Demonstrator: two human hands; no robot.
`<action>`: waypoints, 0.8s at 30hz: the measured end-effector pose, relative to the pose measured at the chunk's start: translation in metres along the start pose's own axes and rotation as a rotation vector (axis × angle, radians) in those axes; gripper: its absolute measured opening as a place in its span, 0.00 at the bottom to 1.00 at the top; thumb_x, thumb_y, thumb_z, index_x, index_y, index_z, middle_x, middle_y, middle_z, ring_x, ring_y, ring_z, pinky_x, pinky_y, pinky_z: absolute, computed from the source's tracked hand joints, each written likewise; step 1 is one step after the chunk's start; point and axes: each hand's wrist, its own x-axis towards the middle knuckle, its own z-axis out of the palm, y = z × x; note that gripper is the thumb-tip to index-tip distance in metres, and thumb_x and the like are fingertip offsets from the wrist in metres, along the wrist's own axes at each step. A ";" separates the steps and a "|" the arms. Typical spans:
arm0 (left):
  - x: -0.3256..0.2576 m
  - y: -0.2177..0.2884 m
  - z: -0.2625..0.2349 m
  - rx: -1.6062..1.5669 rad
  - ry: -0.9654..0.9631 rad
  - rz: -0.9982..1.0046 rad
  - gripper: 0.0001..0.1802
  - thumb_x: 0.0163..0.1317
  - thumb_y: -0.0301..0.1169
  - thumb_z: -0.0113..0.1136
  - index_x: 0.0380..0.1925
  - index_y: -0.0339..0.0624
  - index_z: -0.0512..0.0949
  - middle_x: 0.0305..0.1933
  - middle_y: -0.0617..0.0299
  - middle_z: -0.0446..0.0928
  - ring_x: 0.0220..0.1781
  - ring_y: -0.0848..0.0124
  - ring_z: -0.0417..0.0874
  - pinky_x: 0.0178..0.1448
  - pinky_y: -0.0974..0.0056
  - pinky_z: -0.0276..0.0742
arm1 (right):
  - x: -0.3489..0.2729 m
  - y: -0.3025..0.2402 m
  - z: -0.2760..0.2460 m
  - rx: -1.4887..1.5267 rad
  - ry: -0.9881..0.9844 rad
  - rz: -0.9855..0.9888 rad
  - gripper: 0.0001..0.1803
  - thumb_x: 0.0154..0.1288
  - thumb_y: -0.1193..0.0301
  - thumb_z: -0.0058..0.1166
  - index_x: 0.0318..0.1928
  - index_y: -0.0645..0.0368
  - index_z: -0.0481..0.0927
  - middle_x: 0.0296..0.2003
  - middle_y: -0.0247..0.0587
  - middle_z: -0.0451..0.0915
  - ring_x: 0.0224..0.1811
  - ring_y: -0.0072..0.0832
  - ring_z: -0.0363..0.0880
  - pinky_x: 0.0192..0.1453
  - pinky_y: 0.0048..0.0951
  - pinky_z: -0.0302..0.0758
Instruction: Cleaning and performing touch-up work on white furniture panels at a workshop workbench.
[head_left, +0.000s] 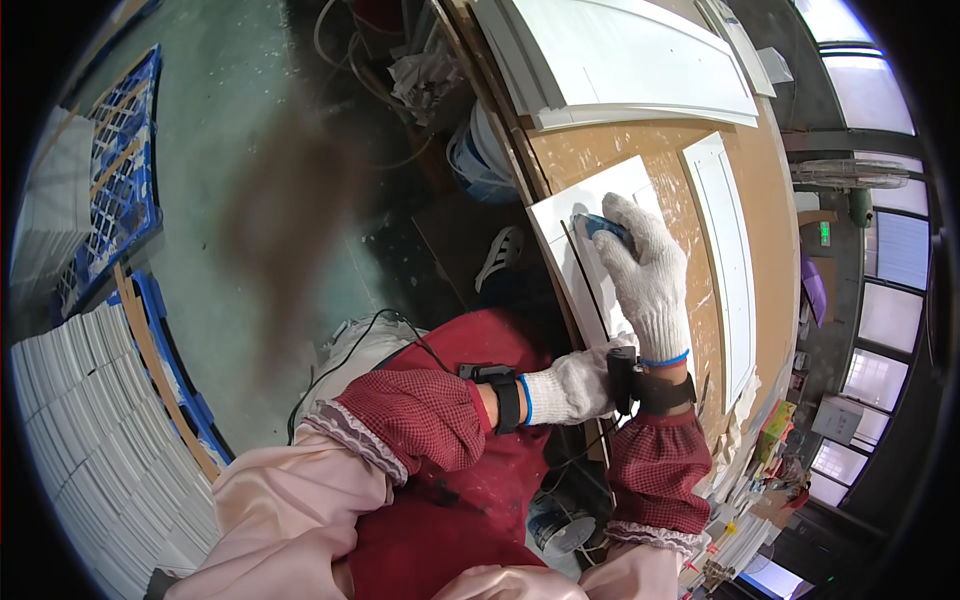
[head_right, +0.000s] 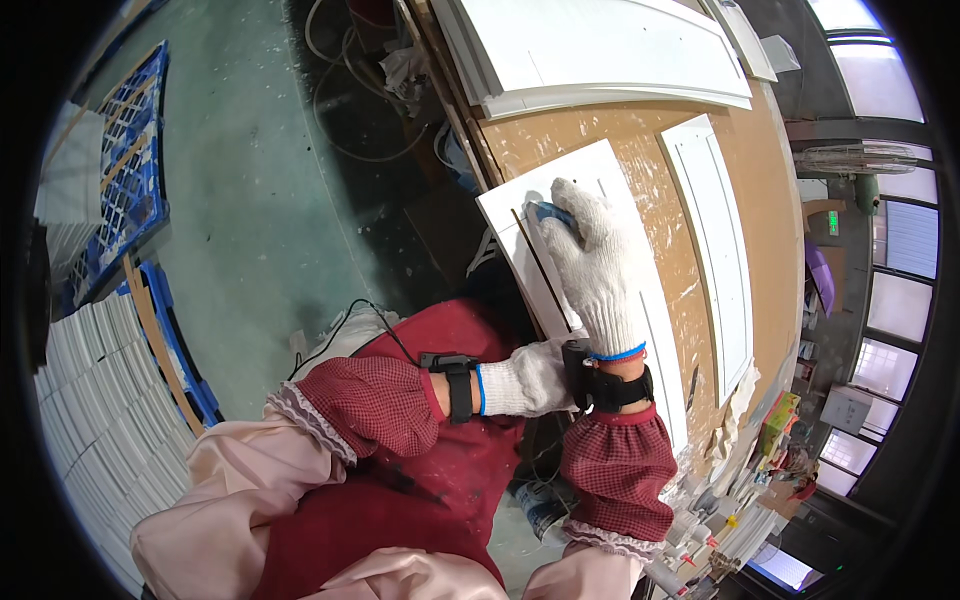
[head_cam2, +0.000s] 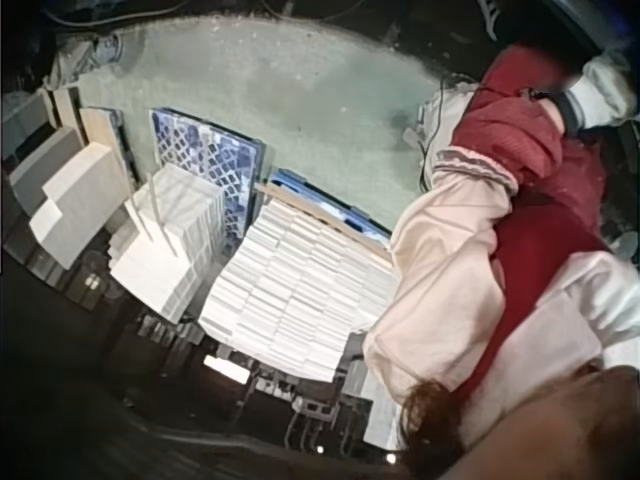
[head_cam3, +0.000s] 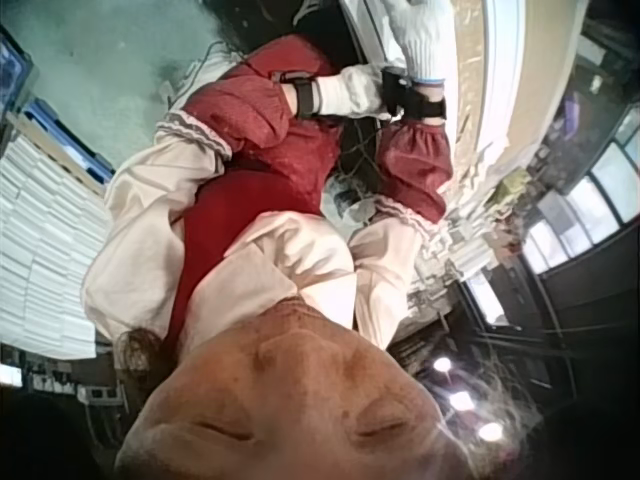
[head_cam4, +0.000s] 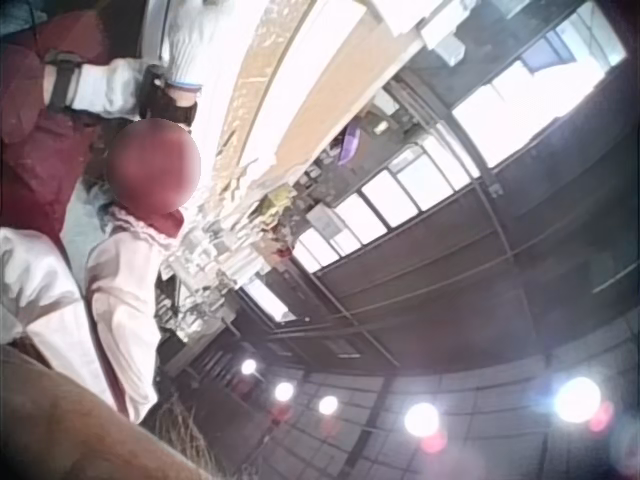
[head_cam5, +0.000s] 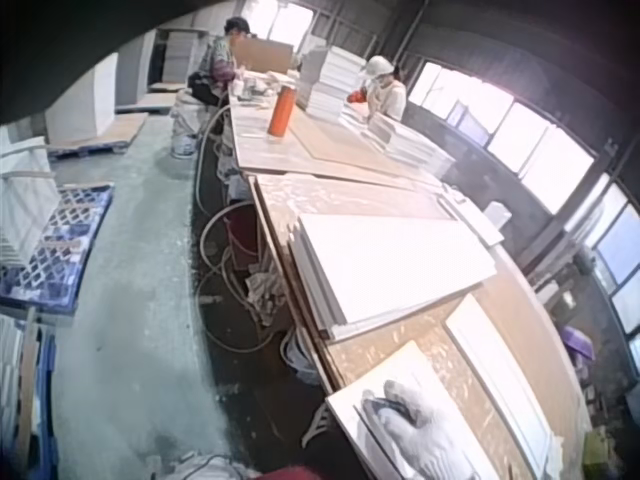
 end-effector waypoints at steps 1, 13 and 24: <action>0.000 -0.001 -0.001 0.101 -0.005 0.053 0.23 0.60 0.36 0.52 0.55 0.43 0.72 0.58 0.56 0.74 0.62 0.60 0.72 0.70 0.62 0.65 | 0.001 -0.006 -0.003 -0.042 -0.043 0.036 0.20 0.62 0.75 0.60 0.55 0.67 0.78 0.49 0.46 0.81 0.50 0.28 0.80 0.56 0.28 0.76; 0.003 -0.009 0.015 -0.011 0.057 0.037 0.24 0.57 0.36 0.61 0.54 0.44 0.74 0.55 0.54 0.77 0.58 0.57 0.76 0.64 0.58 0.72 | 0.000 -0.001 -0.003 -0.042 -0.052 0.046 0.20 0.62 0.76 0.60 0.54 0.68 0.78 0.50 0.47 0.81 0.51 0.28 0.80 0.57 0.28 0.76; -0.003 -0.020 0.028 0.579 0.053 0.263 0.23 0.64 0.30 0.41 0.60 0.45 0.67 0.57 0.61 0.73 0.61 0.65 0.72 0.69 0.59 0.65 | -0.007 -0.003 -0.014 -0.072 -0.023 0.009 0.19 0.60 0.76 0.60 0.53 0.65 0.79 0.43 0.42 0.83 0.42 0.26 0.81 0.48 0.25 0.77</action>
